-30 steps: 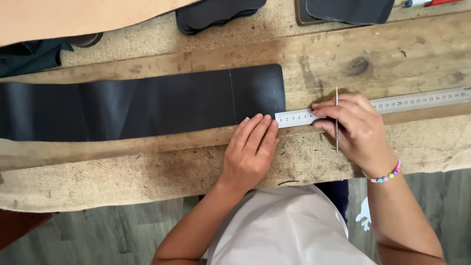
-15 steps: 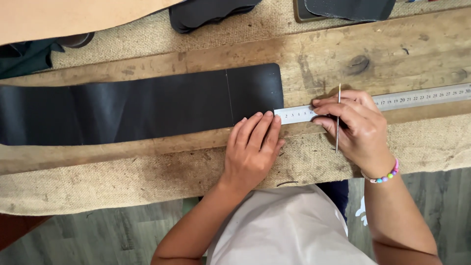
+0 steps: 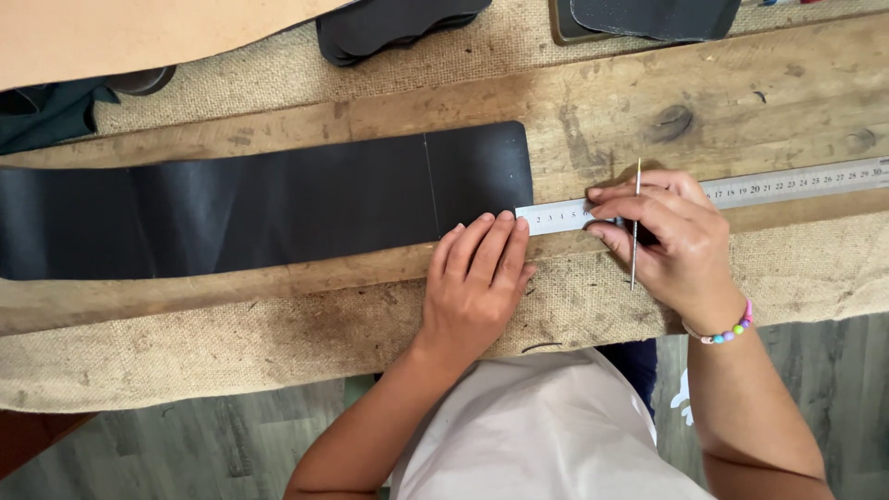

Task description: Measuring and marking a strip of leather using a ruler and a stylus

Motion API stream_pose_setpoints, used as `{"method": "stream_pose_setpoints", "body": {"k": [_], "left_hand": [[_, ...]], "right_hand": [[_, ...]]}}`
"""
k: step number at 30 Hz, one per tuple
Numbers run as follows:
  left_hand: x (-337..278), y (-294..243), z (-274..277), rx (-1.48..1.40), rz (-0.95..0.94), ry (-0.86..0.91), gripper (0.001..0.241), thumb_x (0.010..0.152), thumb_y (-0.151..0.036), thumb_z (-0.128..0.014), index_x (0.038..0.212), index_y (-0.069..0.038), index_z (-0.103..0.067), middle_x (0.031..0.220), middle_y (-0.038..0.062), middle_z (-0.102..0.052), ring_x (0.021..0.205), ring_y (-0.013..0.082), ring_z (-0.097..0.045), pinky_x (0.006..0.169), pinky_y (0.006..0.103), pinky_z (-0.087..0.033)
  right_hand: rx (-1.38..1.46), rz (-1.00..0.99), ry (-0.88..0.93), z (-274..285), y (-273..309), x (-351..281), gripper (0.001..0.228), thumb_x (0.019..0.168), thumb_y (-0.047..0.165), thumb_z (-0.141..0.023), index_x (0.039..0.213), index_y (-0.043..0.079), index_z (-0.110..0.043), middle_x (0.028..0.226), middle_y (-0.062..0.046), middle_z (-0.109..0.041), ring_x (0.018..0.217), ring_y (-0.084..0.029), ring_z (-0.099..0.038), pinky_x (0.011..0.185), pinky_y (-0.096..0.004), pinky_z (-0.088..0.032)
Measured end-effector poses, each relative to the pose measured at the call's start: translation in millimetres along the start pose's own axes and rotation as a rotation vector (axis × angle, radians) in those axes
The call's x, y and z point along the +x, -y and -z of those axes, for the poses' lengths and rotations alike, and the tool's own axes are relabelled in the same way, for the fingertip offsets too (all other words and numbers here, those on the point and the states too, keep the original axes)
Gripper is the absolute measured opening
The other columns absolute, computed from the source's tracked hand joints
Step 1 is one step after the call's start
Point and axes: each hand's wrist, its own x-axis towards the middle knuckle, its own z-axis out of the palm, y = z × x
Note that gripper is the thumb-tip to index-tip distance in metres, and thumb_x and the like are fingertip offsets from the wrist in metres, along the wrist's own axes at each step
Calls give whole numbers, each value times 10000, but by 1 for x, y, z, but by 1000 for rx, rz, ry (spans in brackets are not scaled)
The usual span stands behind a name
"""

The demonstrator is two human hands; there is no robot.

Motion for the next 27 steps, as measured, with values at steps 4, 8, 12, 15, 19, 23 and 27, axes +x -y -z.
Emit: {"method": "stream_pose_setpoints", "body": {"k": [4, 8, 12, 15, 19, 23, 27], "left_hand": [[0, 0, 0, -9, -5, -21, 341, 1108, -288, -532, 1293, -56, -700, 1326, 101, -672, 1217, 265, -650, 1036, 445, -537], [-2, 1, -2, 2, -11, -14, 326, 1104, -279, -562, 1313, -62, -686, 1340, 99, -662, 1216, 271, -656, 1037, 449, -541], [-7, -2, -18, -24, 0, -154, 337, 1070, -248, -549, 1297, -48, -696, 1311, 145, -669, 1179, 314, -672, 1035, 490, -542], [-5, -2, -17, -30, 0, -154, 342, 1077, -247, -535, 1303, -38, -686, 1314, 149, -665, 1182, 318, -669, 1034, 493, -540], [-4, -2, -16, -25, 5, -161, 343, 1081, -251, -528, 1304, -41, -684, 1320, 146, -666, 1185, 312, -670, 1034, 490, -542], [-5, -2, -14, -39, 12, -147, 333, 1079, -229, -534, 1313, -38, -673, 1323, 147, -659, 1199, 315, -658, 1044, 490, -540], [-2, -2, -12, -36, 11, -149, 322, 1072, -226, -554, 1303, -37, -676, 1310, 145, -664, 1192, 311, -660, 1040, 485, -543]], "right_hand": [[24, -43, 22, 3, 3, 0, 200, 945, 162, -776, 1061, 10, -717, 1149, -143, -766, 1044, -275, -711, 1006, -405, -490], [118, -117, -128, -1, 13, -1, 403, 1116, 208, -460, 1318, -108, -608, 1115, -193, -735, 896, -273, -665, 860, -386, -479], [203, -154, -161, -14, 13, 16, 509, 1127, 323, -378, 1008, 48, -790, 716, -79, -646, 663, -271, -619, 705, -399, -544], [380, -188, -196, -48, 4, 26, 375, 1126, 197, -451, 957, 3, -723, 658, -81, -634, 611, -242, -602, 658, -389, -544], [398, -143, -191, -59, 8, 37, 375, 1128, 223, -452, 927, -12, -664, 629, -71, -640, 559, -222, -589, 609, -340, -523], [333, -126, -151, -59, 8, 35, 303, 1107, 194, -515, 893, 48, -674, 635, -38, -625, 601, -268, -620, 647, -376, -537], [306, -124, -123, -59, 9, 37, 284, 1098, 182, -545, 879, 50, -670, 658, -57, -623, 638, -316, -630, 669, -419, -543]]}}
